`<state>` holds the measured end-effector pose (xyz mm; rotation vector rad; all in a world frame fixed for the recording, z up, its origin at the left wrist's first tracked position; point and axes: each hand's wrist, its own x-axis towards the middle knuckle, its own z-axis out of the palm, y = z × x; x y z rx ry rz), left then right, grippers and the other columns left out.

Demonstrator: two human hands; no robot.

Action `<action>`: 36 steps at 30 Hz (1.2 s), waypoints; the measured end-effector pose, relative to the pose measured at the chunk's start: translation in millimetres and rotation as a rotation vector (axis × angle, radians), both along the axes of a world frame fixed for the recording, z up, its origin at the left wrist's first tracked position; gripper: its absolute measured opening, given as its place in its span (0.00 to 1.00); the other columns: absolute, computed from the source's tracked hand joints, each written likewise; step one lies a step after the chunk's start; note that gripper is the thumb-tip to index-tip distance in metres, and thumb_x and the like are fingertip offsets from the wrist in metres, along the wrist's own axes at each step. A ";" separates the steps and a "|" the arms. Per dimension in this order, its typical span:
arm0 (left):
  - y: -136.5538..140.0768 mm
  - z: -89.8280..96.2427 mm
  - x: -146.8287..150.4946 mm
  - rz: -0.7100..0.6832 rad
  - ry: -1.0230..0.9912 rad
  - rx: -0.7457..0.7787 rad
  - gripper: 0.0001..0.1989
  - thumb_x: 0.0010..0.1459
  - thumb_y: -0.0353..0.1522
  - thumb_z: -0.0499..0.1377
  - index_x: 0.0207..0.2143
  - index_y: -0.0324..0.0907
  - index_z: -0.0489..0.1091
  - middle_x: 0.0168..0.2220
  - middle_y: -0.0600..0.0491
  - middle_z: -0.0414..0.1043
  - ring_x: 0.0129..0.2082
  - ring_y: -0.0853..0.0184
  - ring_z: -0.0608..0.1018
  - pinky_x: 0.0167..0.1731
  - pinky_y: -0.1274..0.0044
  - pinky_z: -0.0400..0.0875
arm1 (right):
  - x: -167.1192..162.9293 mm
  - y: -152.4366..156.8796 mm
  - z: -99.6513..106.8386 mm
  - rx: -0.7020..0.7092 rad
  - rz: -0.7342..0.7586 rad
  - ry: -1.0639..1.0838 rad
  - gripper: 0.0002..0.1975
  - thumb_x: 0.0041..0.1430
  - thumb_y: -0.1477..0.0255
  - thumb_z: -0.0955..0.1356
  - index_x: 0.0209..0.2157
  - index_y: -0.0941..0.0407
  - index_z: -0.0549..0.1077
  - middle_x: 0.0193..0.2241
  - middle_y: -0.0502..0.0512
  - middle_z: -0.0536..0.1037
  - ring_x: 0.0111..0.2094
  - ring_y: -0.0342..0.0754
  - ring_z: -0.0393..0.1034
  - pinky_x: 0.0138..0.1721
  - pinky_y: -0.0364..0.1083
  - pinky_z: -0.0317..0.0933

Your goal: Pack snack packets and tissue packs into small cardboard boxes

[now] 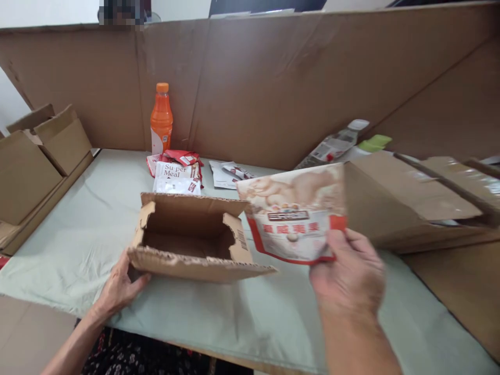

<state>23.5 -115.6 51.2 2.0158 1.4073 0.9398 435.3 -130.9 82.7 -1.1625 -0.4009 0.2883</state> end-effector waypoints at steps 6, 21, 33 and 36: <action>-8.0 -1.8 5.8 0.162 -0.107 0.104 0.23 0.65 0.36 0.58 0.61 0.43 0.66 0.53 0.44 0.78 0.52 0.55 0.81 0.54 0.60 0.78 | 11.0 -69.9 45.6 0.022 -0.188 -0.018 0.11 0.35 0.66 0.79 0.22 0.47 0.77 0.25 0.47 0.76 0.28 0.50 0.71 0.41 0.59 0.75; -73.5 136.3 63.9 -0.461 -0.229 0.213 0.16 0.69 0.36 0.63 0.58 0.44 0.73 0.40 0.51 0.83 0.36 0.67 0.83 0.38 0.78 0.80 | -88.6 -126.6 70.0 0.008 0.505 -0.404 0.01 0.61 0.68 0.76 0.35 0.47 0.85 0.32 0.54 0.86 0.32 0.52 0.82 0.31 0.48 0.76; -74.3 131.2 69.2 -0.403 -0.316 0.064 0.07 0.68 0.31 0.60 0.34 0.42 0.74 0.21 0.59 0.72 0.18 0.74 0.71 0.19 0.84 0.67 | -89.9 -117.3 95.7 -0.235 1.117 -0.671 0.20 0.63 0.63 0.75 0.57 0.47 0.78 0.39 0.53 0.85 0.37 0.48 0.81 0.37 0.42 0.76; -74.1 129.8 68.2 -0.402 -0.288 0.076 0.08 0.69 0.31 0.59 0.34 0.42 0.73 0.20 0.59 0.71 0.18 0.73 0.71 0.19 0.84 0.66 | -96.6 -108.5 106.0 -0.330 1.245 -0.742 0.11 0.65 0.60 0.72 0.38 0.52 0.81 0.28 0.50 0.80 0.28 0.45 0.76 0.32 0.41 0.74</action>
